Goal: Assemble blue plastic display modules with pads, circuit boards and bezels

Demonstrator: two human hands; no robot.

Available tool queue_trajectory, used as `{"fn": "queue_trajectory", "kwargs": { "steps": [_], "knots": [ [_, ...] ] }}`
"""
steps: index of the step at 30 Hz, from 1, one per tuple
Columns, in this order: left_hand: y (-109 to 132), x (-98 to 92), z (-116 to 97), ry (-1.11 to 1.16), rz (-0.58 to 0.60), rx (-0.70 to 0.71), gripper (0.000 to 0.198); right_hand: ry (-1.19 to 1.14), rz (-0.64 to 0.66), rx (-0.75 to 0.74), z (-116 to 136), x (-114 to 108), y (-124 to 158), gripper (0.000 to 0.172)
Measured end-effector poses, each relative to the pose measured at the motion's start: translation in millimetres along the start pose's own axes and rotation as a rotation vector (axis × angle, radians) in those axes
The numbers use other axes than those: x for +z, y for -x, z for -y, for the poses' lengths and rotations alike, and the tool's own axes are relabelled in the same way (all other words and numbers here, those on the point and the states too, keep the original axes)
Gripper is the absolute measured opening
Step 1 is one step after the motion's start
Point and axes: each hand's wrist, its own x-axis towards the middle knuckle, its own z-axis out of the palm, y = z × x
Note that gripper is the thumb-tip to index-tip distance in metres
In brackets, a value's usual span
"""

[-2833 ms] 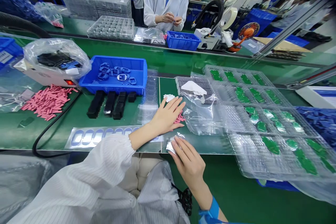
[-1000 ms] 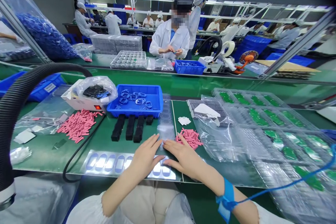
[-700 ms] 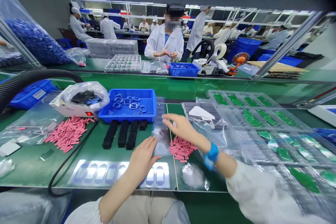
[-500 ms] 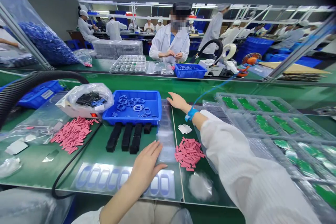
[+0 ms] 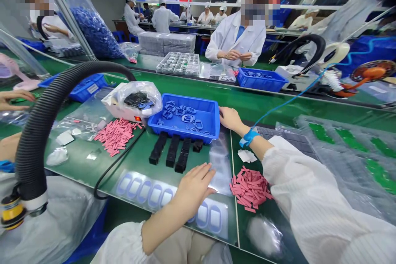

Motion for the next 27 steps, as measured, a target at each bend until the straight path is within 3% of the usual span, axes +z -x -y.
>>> {"fn": "queue_trajectory", "kwargs": {
  "steps": [4, 6, 8, 11, 14, 18, 23, 27],
  "knots": [
    [22.2, -10.8, -12.9, 0.027, -0.089, 0.056, 0.031, 0.002, -0.247, 0.025, 24.9, -27.8, 38.9, 0.03],
    [41.1, -18.5, -16.6, 0.021, -0.179, 0.072, 0.026, 0.001, -0.269, -0.004, 44.8, -38.4, 68.7, 0.028],
    [61.3, -25.1, -15.7, -0.028, -0.253, 0.065, 0.027, -0.006, -0.179, -0.078, 66.9, -40.1, 98.7, 0.031],
    [85.9, -29.5, -7.8, -0.175, -0.211, 0.034, 0.043, 0.012, 0.031, -0.154, 94.3, -26.2, 127.8, 0.031],
    [97.9, -26.5, 0.7, -0.294, -0.152, 0.009, 0.049, 0.058, 0.169, -0.104, 105.2, -6.5, 130.8, 0.031],
    [100.5, -19.4, 4.5, -0.329, -0.124, -0.003, 0.045, 0.073, 0.248, -0.007, 101.1, 5.2, 119.8, 0.026],
    [101.8, -19.4, 3.9, -0.26, -0.126, -0.032, 0.046, 0.012, 0.274, -0.016, 97.1, -4.9, 118.9, 0.026],
    [104.8, -27.3, -6.4, -0.019, -0.254, -0.064, 0.037, -0.081, 0.177, -0.065, 102.8, -25.9, 134.7, 0.022]
  ]
}}
